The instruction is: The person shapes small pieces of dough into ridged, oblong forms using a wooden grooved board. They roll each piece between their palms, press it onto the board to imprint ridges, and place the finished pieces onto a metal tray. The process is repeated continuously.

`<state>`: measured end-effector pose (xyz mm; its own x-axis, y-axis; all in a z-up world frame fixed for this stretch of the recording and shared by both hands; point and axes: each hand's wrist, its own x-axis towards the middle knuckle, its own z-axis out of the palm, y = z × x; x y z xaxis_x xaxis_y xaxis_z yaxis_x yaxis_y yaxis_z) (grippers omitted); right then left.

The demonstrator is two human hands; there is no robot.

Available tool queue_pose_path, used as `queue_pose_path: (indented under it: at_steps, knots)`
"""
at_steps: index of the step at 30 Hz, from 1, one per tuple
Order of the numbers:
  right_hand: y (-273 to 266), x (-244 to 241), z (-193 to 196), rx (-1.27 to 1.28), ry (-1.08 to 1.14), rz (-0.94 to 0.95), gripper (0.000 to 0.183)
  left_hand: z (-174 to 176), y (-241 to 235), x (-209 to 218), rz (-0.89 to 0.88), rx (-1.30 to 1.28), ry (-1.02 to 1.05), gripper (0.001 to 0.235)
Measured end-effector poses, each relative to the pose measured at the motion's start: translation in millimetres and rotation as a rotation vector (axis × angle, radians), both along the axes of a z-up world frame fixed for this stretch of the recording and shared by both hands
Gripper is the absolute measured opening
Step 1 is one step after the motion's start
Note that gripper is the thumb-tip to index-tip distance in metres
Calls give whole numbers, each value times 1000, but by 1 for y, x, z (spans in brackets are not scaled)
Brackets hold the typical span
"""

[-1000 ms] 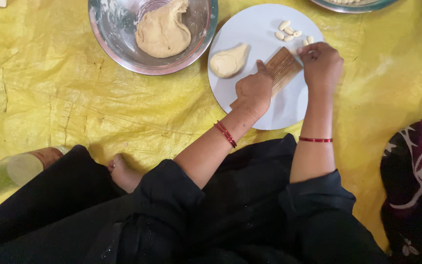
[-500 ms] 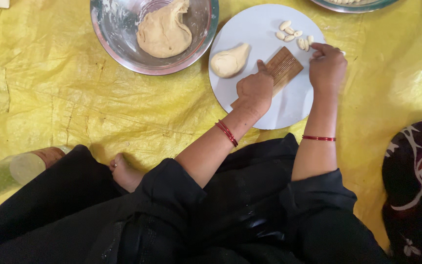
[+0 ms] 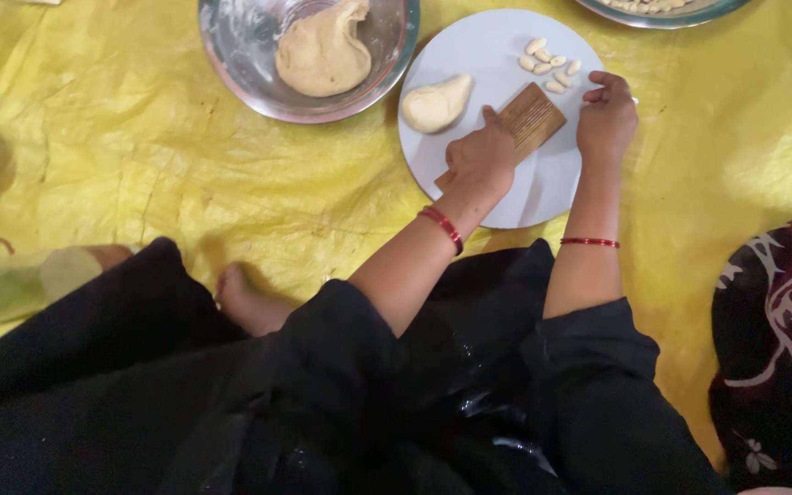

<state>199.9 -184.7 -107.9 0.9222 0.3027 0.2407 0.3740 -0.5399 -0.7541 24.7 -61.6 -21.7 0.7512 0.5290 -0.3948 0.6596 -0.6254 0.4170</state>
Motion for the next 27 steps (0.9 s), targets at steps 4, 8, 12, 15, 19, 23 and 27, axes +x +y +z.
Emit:
queue_pose_path:
  at_steps: [4, 8, 12, 15, 19, 23, 27]
  knots:
    - [-3, 1, -14, 83, 1, 4, 41, -21, -8, 11, 32, 37, 18, 82]
    - [-15, -12, -22, 135, 62, 59, 49, -50, -9, 9, 118, 45, -128, 67]
    - [-18, -23, -12, 313, 193, 100, 52, -22, 21, 0, -270, 15, -94, 71]
    - [-19, -42, 12, 464, 136, 70, 46, 52, 55, -25, -801, 131, 247, 69]
    - [-10, -99, 71, 433, -219, 82, 40, 179, 95, -108, -816, 395, 420, 75]
    - [17, -179, 135, 420, -434, 406, 35, 280, 148, -258, -511, 257, 368, 70]
    - [54, -287, 156, 296, -292, 740, 42, 328, 167, -386, -309, 297, 316, 73]
